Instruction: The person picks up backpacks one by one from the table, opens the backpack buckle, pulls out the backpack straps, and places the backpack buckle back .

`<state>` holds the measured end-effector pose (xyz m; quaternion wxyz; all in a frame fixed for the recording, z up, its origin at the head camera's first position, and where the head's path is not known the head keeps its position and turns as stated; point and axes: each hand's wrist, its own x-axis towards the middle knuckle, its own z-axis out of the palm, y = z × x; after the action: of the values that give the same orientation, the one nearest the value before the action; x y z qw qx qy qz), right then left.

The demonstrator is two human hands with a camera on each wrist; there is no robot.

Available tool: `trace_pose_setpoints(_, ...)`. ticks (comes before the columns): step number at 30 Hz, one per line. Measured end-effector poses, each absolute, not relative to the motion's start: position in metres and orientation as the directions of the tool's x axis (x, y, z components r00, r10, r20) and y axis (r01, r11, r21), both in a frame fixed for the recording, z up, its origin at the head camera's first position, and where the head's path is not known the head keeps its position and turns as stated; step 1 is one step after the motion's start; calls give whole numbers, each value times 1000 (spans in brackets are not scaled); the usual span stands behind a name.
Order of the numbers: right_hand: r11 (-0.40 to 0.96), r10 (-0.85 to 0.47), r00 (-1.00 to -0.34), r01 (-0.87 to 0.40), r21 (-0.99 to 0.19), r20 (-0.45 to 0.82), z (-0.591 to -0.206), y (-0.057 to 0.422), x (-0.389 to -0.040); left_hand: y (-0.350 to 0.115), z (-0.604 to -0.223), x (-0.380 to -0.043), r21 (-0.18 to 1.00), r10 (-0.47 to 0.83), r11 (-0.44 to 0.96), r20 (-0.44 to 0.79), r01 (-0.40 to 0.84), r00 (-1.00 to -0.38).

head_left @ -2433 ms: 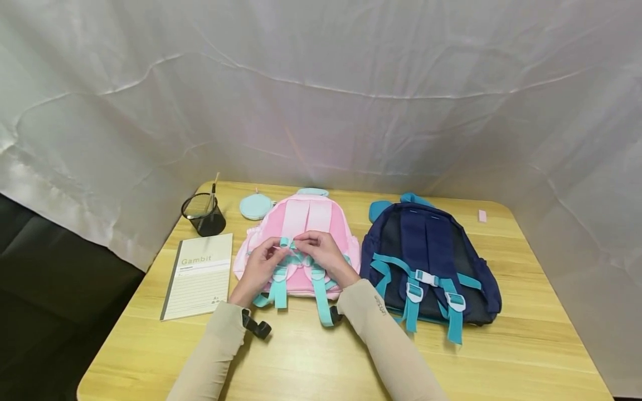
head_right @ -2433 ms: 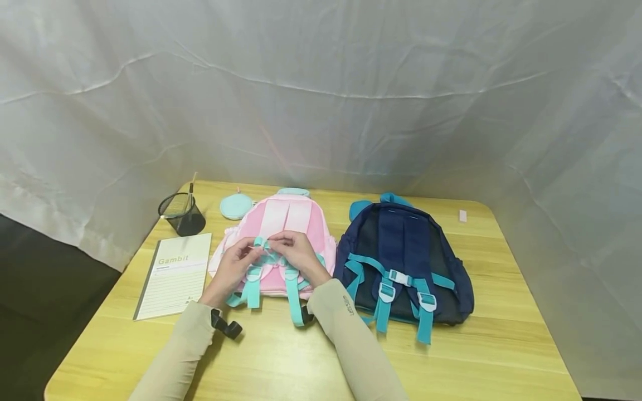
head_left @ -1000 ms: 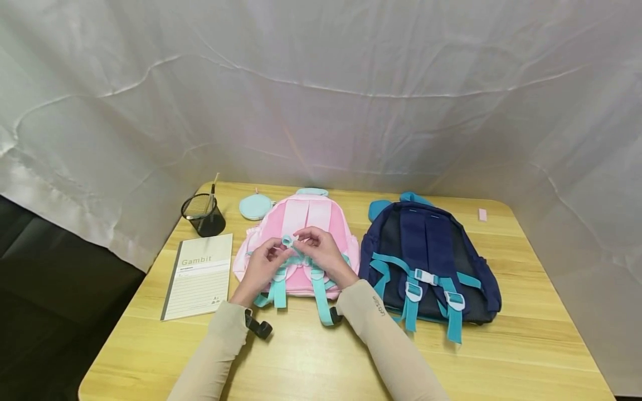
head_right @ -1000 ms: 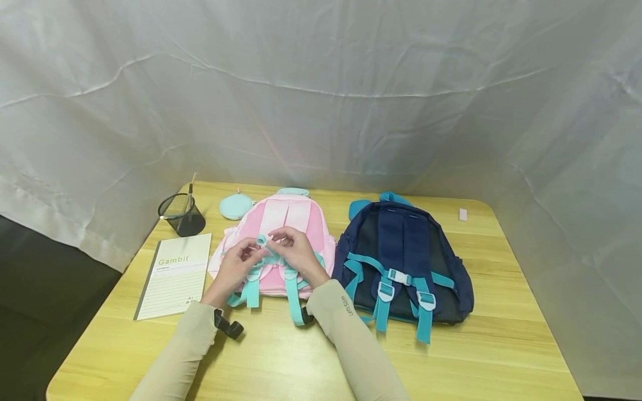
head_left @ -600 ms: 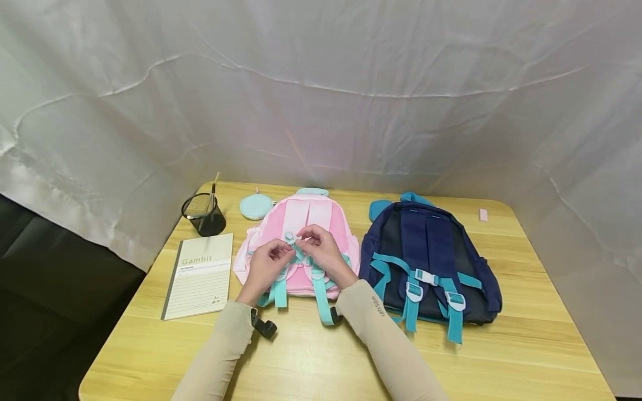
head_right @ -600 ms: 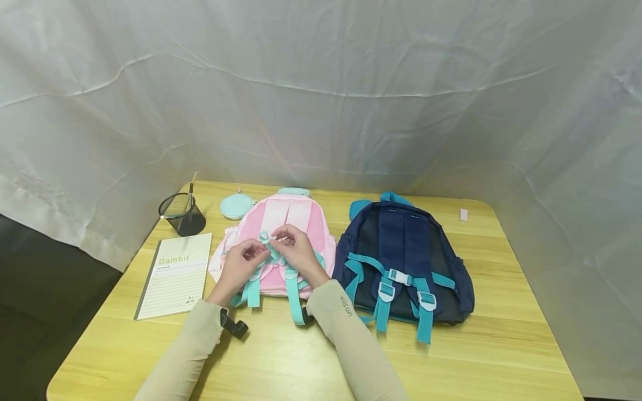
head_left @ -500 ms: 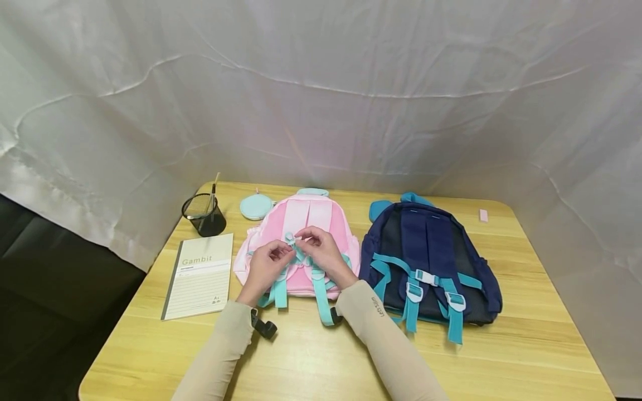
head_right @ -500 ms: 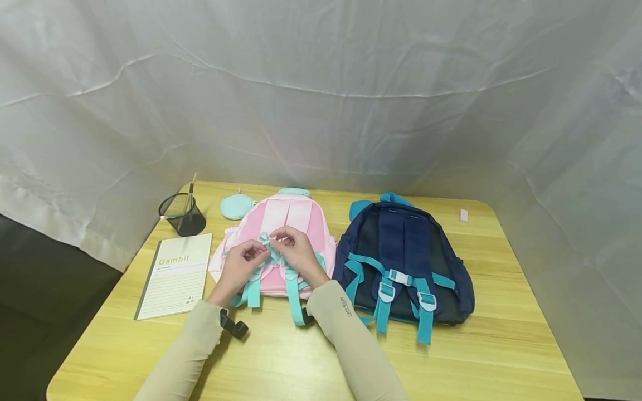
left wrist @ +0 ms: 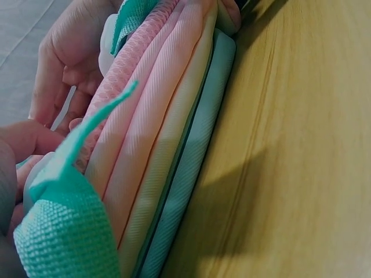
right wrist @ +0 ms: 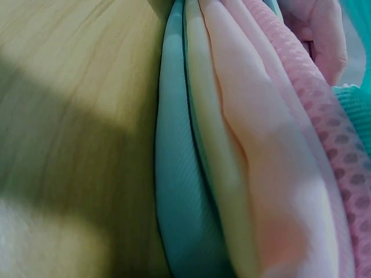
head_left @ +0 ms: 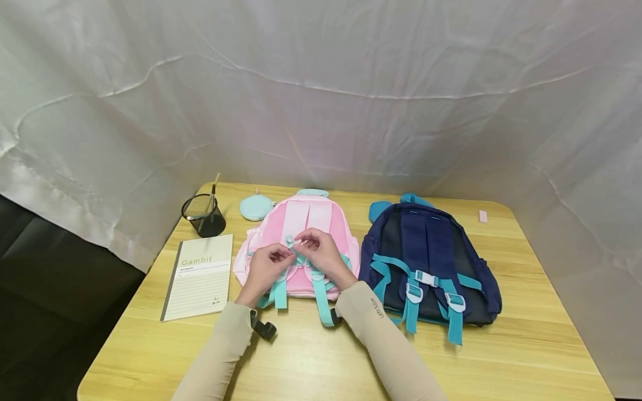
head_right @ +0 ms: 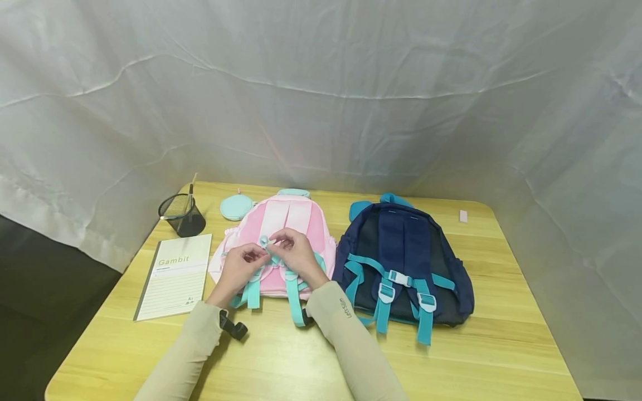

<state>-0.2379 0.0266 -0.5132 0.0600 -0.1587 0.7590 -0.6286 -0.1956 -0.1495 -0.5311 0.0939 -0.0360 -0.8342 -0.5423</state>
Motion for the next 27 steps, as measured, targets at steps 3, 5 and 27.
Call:
trace_pose_setpoints(3,147,-305,-945,-169,-975,118,-518,26,-239,-150,-532,-196,899,-38,409,189,158,-981)
trace_pose_setpoints(5,134,-306,-944,-171,-976,123,-519,27,-240,-150,-532,-195,897,-34,413,187,156,-982)
trace_pose_setpoints(27,39,-271,-954,-142,-989,126,-519,30,-241,-147,-531,-192,824,4,533,222,190,-975)
